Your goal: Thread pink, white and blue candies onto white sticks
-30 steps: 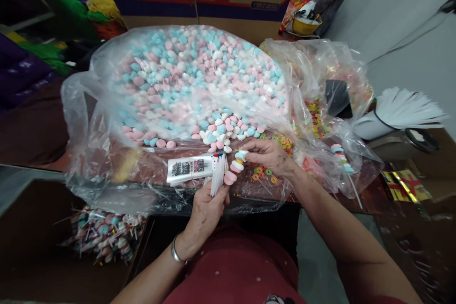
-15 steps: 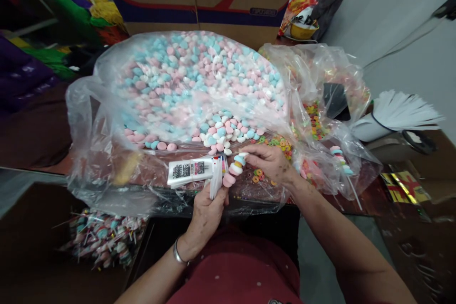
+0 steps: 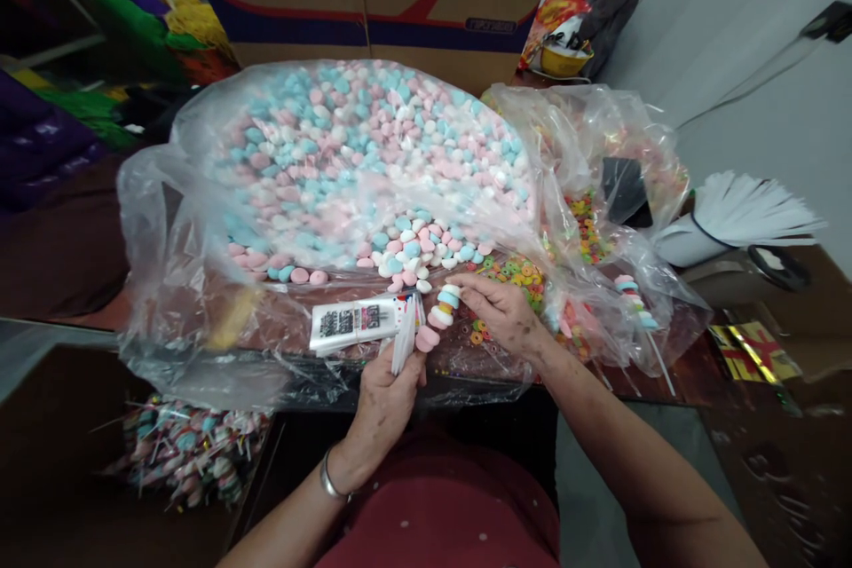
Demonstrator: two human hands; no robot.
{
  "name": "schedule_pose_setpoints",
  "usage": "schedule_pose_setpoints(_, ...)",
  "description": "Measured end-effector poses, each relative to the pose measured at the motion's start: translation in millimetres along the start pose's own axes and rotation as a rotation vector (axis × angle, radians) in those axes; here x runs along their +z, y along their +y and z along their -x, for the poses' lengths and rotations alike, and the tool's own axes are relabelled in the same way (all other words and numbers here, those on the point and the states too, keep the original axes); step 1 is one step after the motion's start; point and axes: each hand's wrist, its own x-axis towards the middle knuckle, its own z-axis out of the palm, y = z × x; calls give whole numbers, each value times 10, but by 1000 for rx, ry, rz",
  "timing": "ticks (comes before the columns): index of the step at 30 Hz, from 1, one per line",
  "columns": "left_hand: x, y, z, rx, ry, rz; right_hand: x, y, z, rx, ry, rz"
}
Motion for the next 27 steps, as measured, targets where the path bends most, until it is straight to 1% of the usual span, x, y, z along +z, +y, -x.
schedule_pose_setpoints(3, 3, 24, 7, 14, -53, -16, 1, 48, 29, -81, 9, 50)
schedule_pose_setpoints(9, 2, 41, 20, 44, -39, -48, 26, 111, 33, -285, -4, 160)
schedule_pose_setpoints(15, 24, 3, 8, 113, -12, -68, 110, 156, 45, -377, 48, 226)
schedule_pose_setpoints(19, 23, -6, -9, 124, -32, -53, 57, 123, 25, -459, -31, 292)
schedule_pose_setpoints(22, 19, 12, -11, 105, -26, -57, 10, 95, 15, -458, -84, 322)
schedule_pose_setpoints(27, 14, 32, -9, 88, -18, -64, 23, 189, 63, -347, -112, 268)
